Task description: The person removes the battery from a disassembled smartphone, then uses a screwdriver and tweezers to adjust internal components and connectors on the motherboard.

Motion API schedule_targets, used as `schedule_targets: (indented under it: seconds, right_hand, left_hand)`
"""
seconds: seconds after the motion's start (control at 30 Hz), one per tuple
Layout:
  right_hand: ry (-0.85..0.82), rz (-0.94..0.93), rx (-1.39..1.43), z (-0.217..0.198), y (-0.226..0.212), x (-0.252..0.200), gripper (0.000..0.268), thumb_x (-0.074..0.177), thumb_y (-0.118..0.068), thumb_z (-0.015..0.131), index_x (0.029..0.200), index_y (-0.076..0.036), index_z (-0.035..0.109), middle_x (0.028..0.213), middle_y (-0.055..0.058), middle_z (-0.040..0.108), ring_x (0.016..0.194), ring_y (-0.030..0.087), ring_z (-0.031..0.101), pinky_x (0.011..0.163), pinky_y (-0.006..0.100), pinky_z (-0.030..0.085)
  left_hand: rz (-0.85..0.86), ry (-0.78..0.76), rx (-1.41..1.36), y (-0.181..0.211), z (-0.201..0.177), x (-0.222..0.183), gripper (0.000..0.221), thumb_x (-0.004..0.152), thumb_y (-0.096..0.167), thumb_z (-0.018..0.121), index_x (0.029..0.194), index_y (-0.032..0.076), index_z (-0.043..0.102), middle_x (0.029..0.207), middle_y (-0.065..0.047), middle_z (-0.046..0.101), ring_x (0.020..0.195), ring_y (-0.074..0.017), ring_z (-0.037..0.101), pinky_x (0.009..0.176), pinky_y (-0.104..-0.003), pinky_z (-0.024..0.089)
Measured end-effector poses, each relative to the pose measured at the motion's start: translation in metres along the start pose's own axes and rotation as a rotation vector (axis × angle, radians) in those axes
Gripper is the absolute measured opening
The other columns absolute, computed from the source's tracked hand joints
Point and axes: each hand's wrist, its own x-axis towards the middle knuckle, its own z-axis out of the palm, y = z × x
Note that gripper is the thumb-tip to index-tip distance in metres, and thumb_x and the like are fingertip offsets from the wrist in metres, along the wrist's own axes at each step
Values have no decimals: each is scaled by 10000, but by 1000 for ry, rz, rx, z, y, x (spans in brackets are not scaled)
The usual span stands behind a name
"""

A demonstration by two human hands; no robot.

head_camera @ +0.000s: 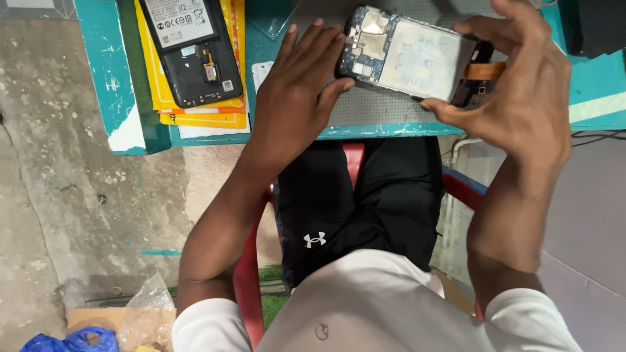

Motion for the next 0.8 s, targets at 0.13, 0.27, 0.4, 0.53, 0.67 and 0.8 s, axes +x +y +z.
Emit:
schedule_targets:
  seconds: [0.13,0.27,0.4,0.53,0.67,0.8]
  right_hand:
    - [114,92,83,3,-16,-8,1133,794,-152,1063,1521,-69,198,1300,205,646,1225,317,689,1064,366,598]
    - [186,261,200,6,-53,-10,1106,796,-144,1079,1494,-72,225,1317,207,632,1239,313,677,1053,365,588]
    - [132,316,173,8,-92,-2,1109,800,-238,1079,1512,-47,252,1333,168,652,1214,299,681,1030,365,581]
    - [13,340,355,-13,-84,-13,1161,621,-210,1021,1537,-31,331,1406,232,636,1305,379,663,1000,395,607]
    - [16,438,674,-24,-55,-40,801,741,-49,892,1445,-29,510,1324,147,675,1198,228,694,939,313,605]
    - [103,444,608,-2,-54,-53,400,916,47,885,1275,-20,725,1199,107,687,1056,159,710,882,250,604]
  left_hand:
    - [-239,115,-662,18,-10,-1,722,1030,231,762,1570,19,332,1611,-140,401,1539,-296,384,1284,-438,403]
    - [-378,91,-1479,36,14,-5,650,1059,173,709,1537,7,302,1513,-176,485,1443,-300,493,1235,-461,464]
    - [-615,95,-1767,47,34,-16,475,1066,152,674,1413,-90,458,1353,-235,621,1237,-317,667,1061,-485,595]
    - [-623,189,-1720,34,35,-16,460,1061,154,675,1387,-75,447,1299,-228,638,1174,-315,696,991,-505,639]
    - [-641,182,-1688,30,33,-13,460,1042,155,666,1386,-56,446,1280,-190,644,1172,-289,699,966,-489,646]
    - [-593,111,-1681,27,38,-12,457,1062,159,667,1407,-40,443,1303,-178,642,1197,-260,684,1012,-454,622]
